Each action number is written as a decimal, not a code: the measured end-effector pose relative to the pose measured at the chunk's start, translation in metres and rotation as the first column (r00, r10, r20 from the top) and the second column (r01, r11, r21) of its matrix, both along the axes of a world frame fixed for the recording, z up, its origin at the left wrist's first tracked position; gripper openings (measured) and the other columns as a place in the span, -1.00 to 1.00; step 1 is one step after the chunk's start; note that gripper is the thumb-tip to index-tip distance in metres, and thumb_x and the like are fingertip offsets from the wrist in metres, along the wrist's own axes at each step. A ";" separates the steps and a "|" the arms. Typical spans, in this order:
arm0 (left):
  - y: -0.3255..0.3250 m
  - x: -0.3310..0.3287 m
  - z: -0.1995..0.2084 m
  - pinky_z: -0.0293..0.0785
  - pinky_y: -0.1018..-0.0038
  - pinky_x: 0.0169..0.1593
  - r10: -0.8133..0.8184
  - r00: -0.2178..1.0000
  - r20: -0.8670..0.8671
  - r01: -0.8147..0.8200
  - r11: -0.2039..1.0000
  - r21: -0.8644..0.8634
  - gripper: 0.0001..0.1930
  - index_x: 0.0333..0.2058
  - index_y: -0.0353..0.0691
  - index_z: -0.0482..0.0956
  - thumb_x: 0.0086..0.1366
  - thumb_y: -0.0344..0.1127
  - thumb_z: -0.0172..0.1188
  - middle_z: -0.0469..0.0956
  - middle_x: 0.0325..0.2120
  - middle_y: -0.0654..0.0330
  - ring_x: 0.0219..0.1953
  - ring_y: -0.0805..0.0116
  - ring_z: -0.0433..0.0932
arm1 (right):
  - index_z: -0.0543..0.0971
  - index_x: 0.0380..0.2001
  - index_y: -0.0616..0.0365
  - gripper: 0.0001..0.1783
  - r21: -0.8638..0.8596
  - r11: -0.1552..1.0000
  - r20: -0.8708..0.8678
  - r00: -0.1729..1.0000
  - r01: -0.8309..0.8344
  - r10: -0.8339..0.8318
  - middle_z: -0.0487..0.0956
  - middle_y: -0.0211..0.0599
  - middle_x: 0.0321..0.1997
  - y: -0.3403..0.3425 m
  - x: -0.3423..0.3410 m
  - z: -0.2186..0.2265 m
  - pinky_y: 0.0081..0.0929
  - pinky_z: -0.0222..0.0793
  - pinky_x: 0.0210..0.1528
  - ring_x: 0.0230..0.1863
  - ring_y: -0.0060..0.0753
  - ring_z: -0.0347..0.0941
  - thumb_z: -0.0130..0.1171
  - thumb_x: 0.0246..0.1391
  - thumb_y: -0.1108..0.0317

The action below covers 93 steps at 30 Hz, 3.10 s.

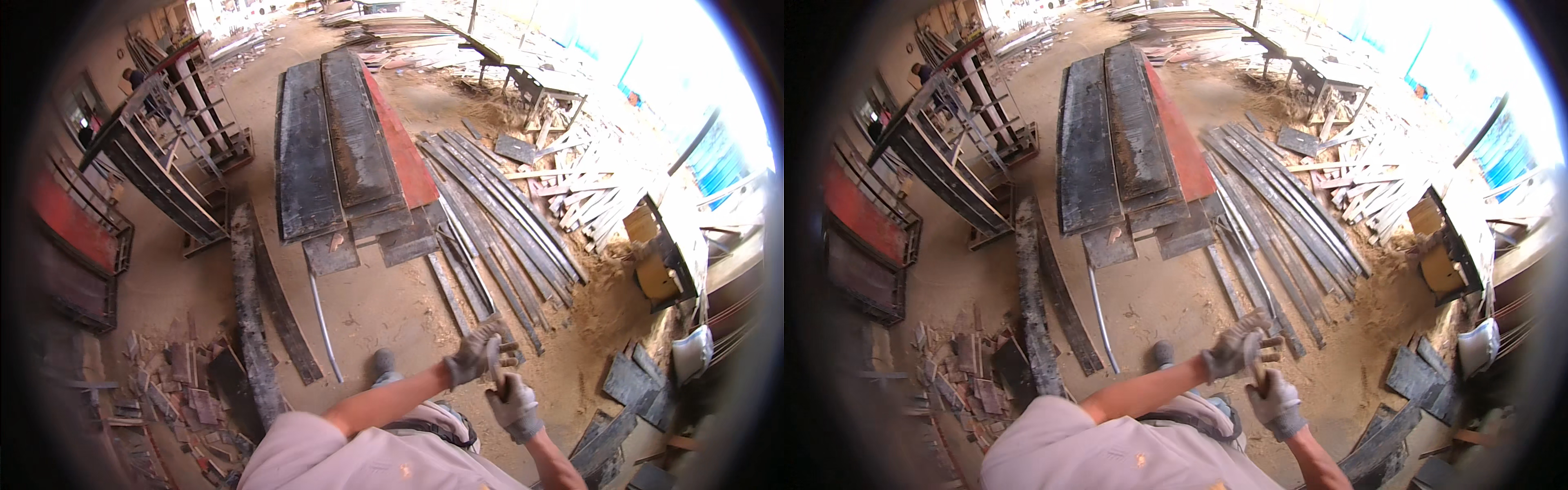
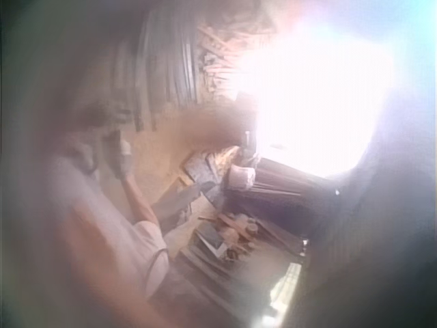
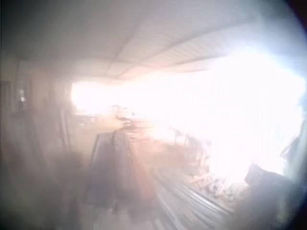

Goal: The person repeatedly strikes a large, dark, curved wooden panel with a hammer, then flips it and continues hammering. The person also picks up and strikes a long, thin wooden strip. The task appears to be breaking down or shaping the wood.

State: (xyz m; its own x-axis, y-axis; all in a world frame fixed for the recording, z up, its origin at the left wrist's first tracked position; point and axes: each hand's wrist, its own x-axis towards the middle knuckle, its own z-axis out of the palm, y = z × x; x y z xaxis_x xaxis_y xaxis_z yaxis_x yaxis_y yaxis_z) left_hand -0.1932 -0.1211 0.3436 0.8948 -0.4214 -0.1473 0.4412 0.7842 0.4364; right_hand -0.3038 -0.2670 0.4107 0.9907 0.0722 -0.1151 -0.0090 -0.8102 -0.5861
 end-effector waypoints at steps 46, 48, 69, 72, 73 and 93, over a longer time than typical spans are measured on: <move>0.677 0.328 -0.412 0.06 0.16 0.56 0.770 0.627 -0.118 0.234 -0.042 0.971 0.10 0.50 -0.41 0.02 0.30 0.25 0.33 0.05 0.50 -0.33 0.55 -0.19 0.06 | 0.65 -0.27 0.24 -0.69 -0.033 0.944 -0.638 0.720 0.327 -0.272 0.51 -0.40 -0.67 0.270 0.487 -0.095 -0.47 0.35 -0.67 -0.73 -0.52 0.45 0.37 0.17 0.17; 0.720 0.357 -0.432 0.06 0.17 0.56 0.766 0.631 -0.122 0.275 -0.074 0.959 0.15 0.49 -0.43 0.03 0.24 0.29 0.37 0.08 0.50 -0.30 0.55 -0.15 0.08 | 0.64 -0.28 0.25 -0.68 -0.097 0.942 -0.673 0.676 0.321 -0.300 0.51 -0.40 -0.68 0.286 0.489 -0.094 -0.47 0.34 -0.67 -0.74 -0.51 0.46 0.37 0.16 0.17; 0.703 0.388 -0.278 0.51 0.19 -0.42 0.585 0.810 -0.038 -0.017 0.089 0.996 -0.35 -0.56 -0.26 0.62 0.14 0.33 0.49 0.63 -0.62 0.13 -0.57 0.27 0.57 | 0.58 -0.07 0.25 -0.75 0.266 0.775 -0.748 0.630 0.573 -0.210 0.62 -0.18 -0.43 0.359 0.545 -0.144 -0.39 0.49 -0.64 -0.62 -0.29 0.57 0.22 0.27 0.34; 0.641 0.361 -0.214 0.44 0.10 -0.47 0.492 0.870 -0.018 0.010 0.018 1.000 -0.26 -0.69 -0.28 0.56 0.18 0.39 0.43 0.55 -0.72 0.07 -0.65 0.22 0.52 | 0.58 -0.04 0.26 -0.72 0.458 0.646 -0.740 0.665 0.610 -0.102 0.72 0.03 -0.14 0.342 0.555 -0.172 -0.20 0.68 -0.26 -0.24 -0.16 0.71 0.18 0.38 0.25; 0.620 0.351 -0.191 0.44 0.10 -0.48 0.448 0.887 -0.110 0.104 0.039 0.994 -0.25 -0.68 -0.30 0.58 0.19 0.40 0.41 0.56 -0.72 0.06 -0.66 0.23 0.52 | 0.58 0.04 0.23 -0.66 0.507 0.612 -0.728 0.681 0.607 -0.074 0.72 -0.04 -0.07 0.334 0.556 -0.182 -0.20 0.66 -0.17 -0.15 -0.18 0.70 0.17 0.40 0.19; 0.307 0.234 0.020 0.51 0.44 -0.56 0.309 0.950 -0.033 0.004 0.096 0.995 -0.55 -0.40 -0.22 0.79 0.34 0.11 0.37 0.70 -0.60 0.20 -0.71 0.39 0.60 | 0.57 -0.40 0.10 -0.67 0.555 0.651 -0.592 0.796 0.518 -0.129 0.62 -0.30 -0.54 0.129 0.456 -0.194 -0.39 0.43 -0.67 -0.68 -0.39 0.52 0.24 0.35 0.10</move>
